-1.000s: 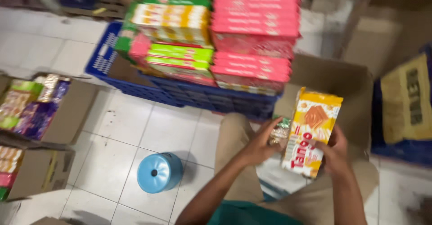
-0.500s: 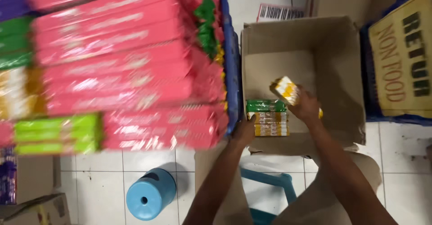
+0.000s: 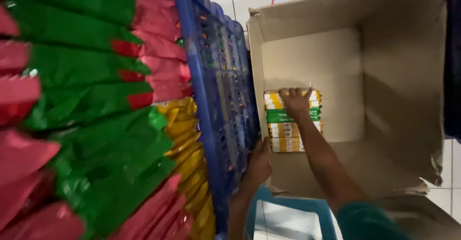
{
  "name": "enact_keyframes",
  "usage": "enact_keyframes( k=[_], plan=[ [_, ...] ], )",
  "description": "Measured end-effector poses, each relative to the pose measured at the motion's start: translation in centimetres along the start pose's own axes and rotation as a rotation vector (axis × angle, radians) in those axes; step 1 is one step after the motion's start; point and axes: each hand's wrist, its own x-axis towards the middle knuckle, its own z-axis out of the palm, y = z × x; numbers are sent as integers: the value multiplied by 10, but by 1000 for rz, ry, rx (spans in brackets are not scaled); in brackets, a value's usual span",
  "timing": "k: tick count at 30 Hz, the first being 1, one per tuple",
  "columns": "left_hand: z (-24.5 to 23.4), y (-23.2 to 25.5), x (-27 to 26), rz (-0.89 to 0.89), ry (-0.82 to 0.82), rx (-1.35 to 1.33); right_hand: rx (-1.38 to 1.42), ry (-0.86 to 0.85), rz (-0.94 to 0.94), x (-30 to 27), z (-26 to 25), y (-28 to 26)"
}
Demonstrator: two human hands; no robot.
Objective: The person transfers stacks of colorful snack packets from a blue crate into a cardboard box. They handle the packets by hand, arranging them in neat rows inside the box.
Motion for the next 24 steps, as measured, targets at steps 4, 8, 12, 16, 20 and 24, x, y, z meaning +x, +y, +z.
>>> enact_keyframes(
  k=[4, 8, 12, 16, 20, 24],
  plan=[
    [9, -19, 7, 128, 22, -32, 35, -123, 54, 11, 11, -6],
    [9, -29, 2, 196, 8, -67, -93, -206, 84, 11, 18, -14],
    [6, -22, 4, 190, 43, -99, 37, -178, 100, -3, 4, -22],
    [-2, -7, 8, 26, -59, 170, 312, -116, 150, -42, -12, -39],
    [-18, 16, 7, -34, 28, -122, 480, -42, 204, -90, -42, -65],
    [-23, 23, -8, -243, 162, -825, 798, 208, 151, -162, -82, -91]
  ],
)
